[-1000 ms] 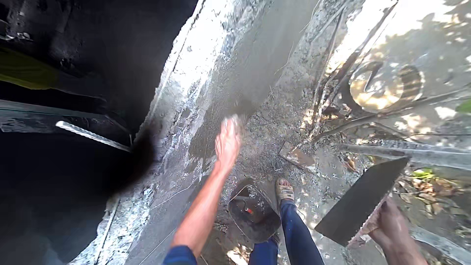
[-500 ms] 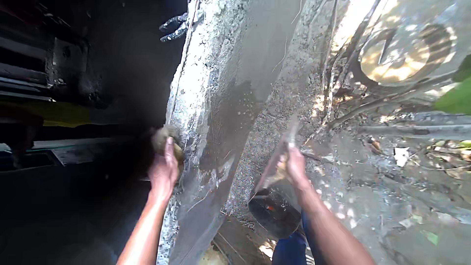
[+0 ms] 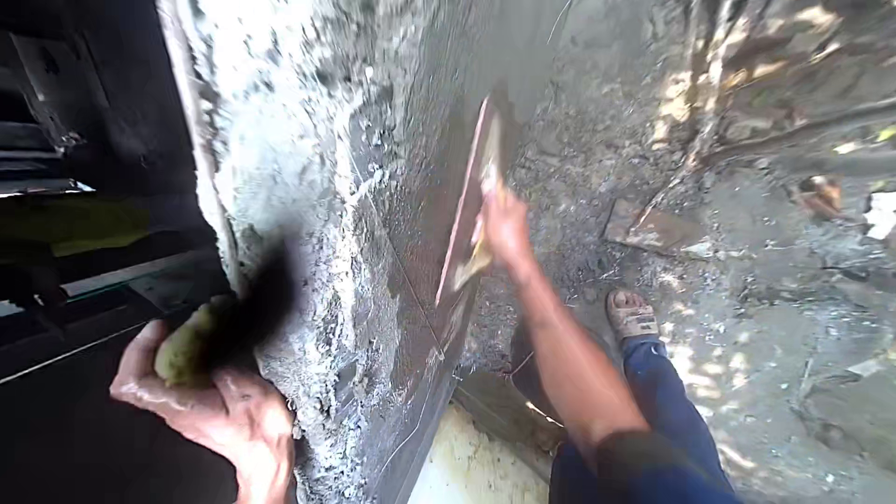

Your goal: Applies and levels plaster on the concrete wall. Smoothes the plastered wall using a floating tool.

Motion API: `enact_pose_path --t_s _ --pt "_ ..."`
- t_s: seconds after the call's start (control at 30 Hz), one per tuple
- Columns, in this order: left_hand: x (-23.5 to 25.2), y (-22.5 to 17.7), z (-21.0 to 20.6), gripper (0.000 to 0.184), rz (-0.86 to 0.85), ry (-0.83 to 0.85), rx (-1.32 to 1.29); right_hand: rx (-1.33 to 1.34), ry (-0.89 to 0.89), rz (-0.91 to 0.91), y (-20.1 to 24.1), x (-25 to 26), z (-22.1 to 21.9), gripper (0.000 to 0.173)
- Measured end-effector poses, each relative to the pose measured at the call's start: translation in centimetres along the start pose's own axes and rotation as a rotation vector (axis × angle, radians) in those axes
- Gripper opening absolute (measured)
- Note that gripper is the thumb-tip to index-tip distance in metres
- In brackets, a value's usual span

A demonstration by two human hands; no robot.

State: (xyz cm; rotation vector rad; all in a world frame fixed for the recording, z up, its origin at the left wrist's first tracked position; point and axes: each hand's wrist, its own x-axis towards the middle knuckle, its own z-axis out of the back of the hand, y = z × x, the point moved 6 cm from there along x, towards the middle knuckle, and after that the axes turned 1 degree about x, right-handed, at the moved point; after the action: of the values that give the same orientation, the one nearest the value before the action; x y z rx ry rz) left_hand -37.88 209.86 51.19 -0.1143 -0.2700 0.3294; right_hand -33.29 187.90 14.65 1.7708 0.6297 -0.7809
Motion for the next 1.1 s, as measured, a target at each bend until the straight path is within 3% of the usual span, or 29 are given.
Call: enact_pose_path --t_s 0.07,0.1,0.23,0.33,0.43,0.5,0.53,0.57,0.67,0.73,0.8,0.9,0.93,1.0,1.1 --pt "0.4 -0.3 -0.2 0.050 -0.020 -0.009 0.019 0.025 -0.048 0.046 0.3 5.2 1.0 0.054" --pt "0.5 -0.4 -0.4 0.050 -0.015 -0.002 0.025 0.023 -0.037 0.058 -0.4 4.8 1.0 0.052" --pt "0.2 -0.9 -0.4 0.054 0.022 0.013 0.015 -0.008 0.051 -0.012 -7.0 -9.5 -2.3 0.046" --pt "0.5 -1.1 -0.4 0.054 0.033 0.025 -0.015 -0.100 -0.009 0.147 -0.9 -13.4 -3.7 0.041" --pt "0.7 -0.9 -0.9 0.053 0.045 0.035 -0.018 -0.166 -0.034 0.202 6.2 -3.5 -0.7 0.049" --pt "0.4 -0.8 -0.8 0.052 0.050 0.034 0.003 -0.142 -0.069 0.144 6.8 4.4 1.4 0.054" --pt "0.5 -0.8 -0.6 0.051 0.048 0.035 0.010 -0.118 -0.064 0.105 5.3 5.5 1.5 0.055" --pt "0.7 -0.9 -0.9 0.051 0.042 0.033 0.004 -0.091 -0.034 0.081 3.7 4.6 1.2 0.054" --pt "0.3 -1.1 -0.9 0.051 0.058 0.051 -0.027 -0.053 0.014 0.037 -3.8 -7.4 -1.6 0.047" --pt "0.4 -1.0 -0.8 0.050 0.075 0.039 -0.036 -0.084 -0.050 0.104 -3.9 -11.7 -3.4 0.045" --pt "0.3 -0.7 -0.7 0.049 0.087 0.051 -0.031 -0.156 -0.055 0.107 0.1 -8.5 -2.2 0.048" --pt "0.4 -0.2 -1.2 0.049 0.040 0.063 -0.020 -0.190 -0.055 0.076 5.7 5.1 1.6 0.055" --pt "0.2 -0.3 -0.8 0.049 0.036 0.073 -0.013 -0.178 -0.061 0.057 5.7 7.0 2.3 0.055" --pt "0.3 -0.5 -1.0 0.050 0.037 0.066 -0.035 -0.123 -0.007 0.091 4.8 3.7 1.7 0.051" --pt "0.0 -0.6 -0.7 0.049 0.047 0.069 -0.063 -0.102 -0.018 0.138 -1.1 -9.0 -2.2 0.046"
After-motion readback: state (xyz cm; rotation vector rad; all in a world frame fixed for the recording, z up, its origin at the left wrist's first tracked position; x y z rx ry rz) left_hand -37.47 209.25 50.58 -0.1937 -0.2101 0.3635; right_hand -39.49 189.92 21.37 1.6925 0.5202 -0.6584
